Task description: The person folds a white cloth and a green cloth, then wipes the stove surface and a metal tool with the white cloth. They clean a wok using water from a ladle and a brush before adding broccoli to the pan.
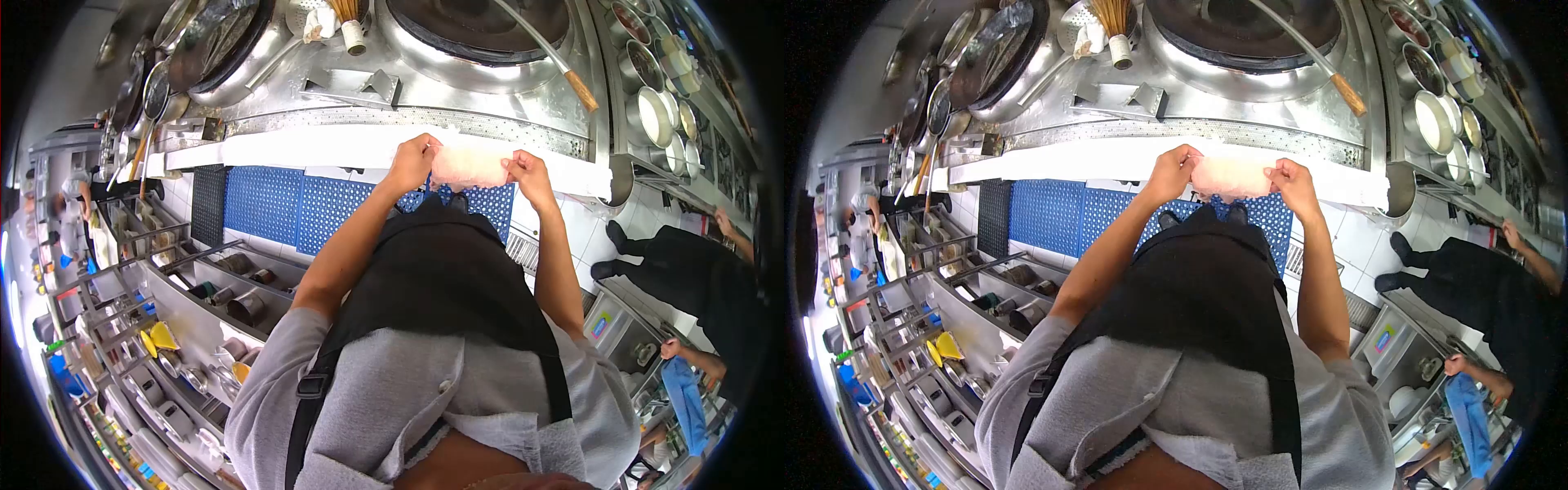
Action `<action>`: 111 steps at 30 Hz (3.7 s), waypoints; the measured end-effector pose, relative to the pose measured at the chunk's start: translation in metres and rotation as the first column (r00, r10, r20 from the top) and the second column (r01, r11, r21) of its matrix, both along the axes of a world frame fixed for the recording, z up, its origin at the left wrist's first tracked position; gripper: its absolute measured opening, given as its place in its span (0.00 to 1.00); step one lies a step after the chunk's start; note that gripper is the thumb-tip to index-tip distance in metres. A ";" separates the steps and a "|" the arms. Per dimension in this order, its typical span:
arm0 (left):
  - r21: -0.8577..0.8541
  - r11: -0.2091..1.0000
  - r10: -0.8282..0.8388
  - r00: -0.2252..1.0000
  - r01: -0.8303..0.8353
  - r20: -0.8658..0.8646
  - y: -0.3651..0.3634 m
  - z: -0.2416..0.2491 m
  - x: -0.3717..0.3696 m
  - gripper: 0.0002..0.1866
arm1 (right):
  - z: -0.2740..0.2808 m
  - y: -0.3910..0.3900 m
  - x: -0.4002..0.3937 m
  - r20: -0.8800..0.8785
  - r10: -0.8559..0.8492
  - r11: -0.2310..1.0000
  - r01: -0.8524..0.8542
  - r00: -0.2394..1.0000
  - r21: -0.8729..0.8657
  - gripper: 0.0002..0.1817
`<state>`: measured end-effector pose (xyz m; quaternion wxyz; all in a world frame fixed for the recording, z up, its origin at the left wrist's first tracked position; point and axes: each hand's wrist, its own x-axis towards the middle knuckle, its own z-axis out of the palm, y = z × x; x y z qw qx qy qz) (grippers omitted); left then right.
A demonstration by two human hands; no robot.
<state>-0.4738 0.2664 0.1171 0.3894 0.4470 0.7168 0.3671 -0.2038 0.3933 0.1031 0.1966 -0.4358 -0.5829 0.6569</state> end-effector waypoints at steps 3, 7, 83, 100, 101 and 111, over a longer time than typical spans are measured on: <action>-0.024 1.000 -0.001 1.000 0.000 -0.026 0.001 -0.005 -0.003 0.08 | 0.000 0.002 -0.003 0.050 0.012 1.000 -0.012 0.999 -0.012 0.08; 0.017 1.000 -0.003 0.997 0.005 -0.077 0.007 -0.009 -0.007 0.08 | -0.006 0.011 -0.004 0.004 -0.003 0.999 0.003 1.000 -0.044 0.07; -0.081 0.925 0.380 0.891 -0.372 0.249 -0.035 -0.013 -0.014 0.36 | -0.026 -0.038 -0.004 -0.037 -0.394 0.897 0.376 0.918 -0.234 0.16; -0.251 0.943 0.180 0.968 -0.220 -0.174 0.009 -0.002 -0.003 0.35 | -0.041 -0.040 -0.001 -0.007 -0.447 0.872 0.435 0.894 -0.225 0.14; -0.248 0.943 0.181 0.967 -0.222 -0.178 0.009 -0.002 -0.002 0.35 | -0.041 -0.040 0.000 -0.009 -0.449 0.871 0.435 0.894 -0.230 0.14; -0.318 0.920 0.195 0.971 -0.230 -0.136 0.020 0.001 -0.005 0.36 | -0.027 -0.031 -0.001 0.069 -0.402 0.868 0.404 0.913 -0.290 0.14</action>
